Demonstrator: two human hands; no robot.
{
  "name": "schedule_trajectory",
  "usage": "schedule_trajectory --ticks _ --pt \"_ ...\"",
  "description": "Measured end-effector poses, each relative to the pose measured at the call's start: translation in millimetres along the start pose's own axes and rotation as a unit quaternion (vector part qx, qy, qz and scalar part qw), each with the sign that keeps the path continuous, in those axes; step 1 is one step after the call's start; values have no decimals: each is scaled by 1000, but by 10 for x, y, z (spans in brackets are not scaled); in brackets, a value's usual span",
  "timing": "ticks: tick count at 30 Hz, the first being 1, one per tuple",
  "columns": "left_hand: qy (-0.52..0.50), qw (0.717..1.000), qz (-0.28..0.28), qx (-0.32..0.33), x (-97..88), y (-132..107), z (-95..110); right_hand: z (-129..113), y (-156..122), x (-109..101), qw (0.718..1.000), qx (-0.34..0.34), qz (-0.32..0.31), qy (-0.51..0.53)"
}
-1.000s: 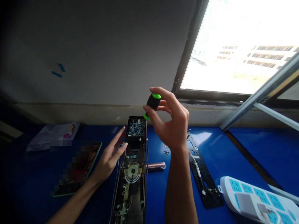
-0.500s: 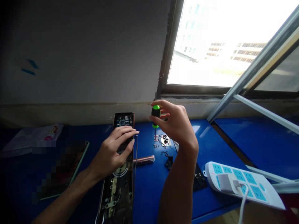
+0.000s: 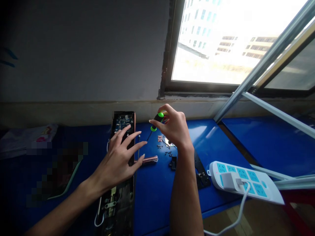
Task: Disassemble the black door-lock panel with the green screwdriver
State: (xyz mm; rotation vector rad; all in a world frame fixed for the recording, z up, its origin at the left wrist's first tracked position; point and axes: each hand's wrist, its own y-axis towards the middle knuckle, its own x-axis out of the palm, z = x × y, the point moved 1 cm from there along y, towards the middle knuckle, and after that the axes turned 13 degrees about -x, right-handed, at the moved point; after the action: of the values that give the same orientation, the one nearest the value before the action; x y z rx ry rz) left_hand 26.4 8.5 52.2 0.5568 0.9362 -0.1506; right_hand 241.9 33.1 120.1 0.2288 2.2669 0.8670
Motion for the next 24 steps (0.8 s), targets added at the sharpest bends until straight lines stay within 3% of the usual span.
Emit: schedule_trajectory --ticks 3,6,7,10,16,24 --pt "43 999 8 20 60 -60 57 -3 -211 99 998 29 50 -7" --pt "70 997 0 32 64 -56 107 0 -523 188 970 187 145 63" --pt "74 997 -4 35 58 -46 116 1 -638 223 961 218 152 77" --pt "76 996 1 42 41 -9 109 9 -982 340 948 263 120 137" --pt "89 995 -9 45 55 24 65 -93 -1486 561 944 268 -29 193" --pt "98 992 -42 61 39 48 111 -235 -1513 714 979 177 -93 41"
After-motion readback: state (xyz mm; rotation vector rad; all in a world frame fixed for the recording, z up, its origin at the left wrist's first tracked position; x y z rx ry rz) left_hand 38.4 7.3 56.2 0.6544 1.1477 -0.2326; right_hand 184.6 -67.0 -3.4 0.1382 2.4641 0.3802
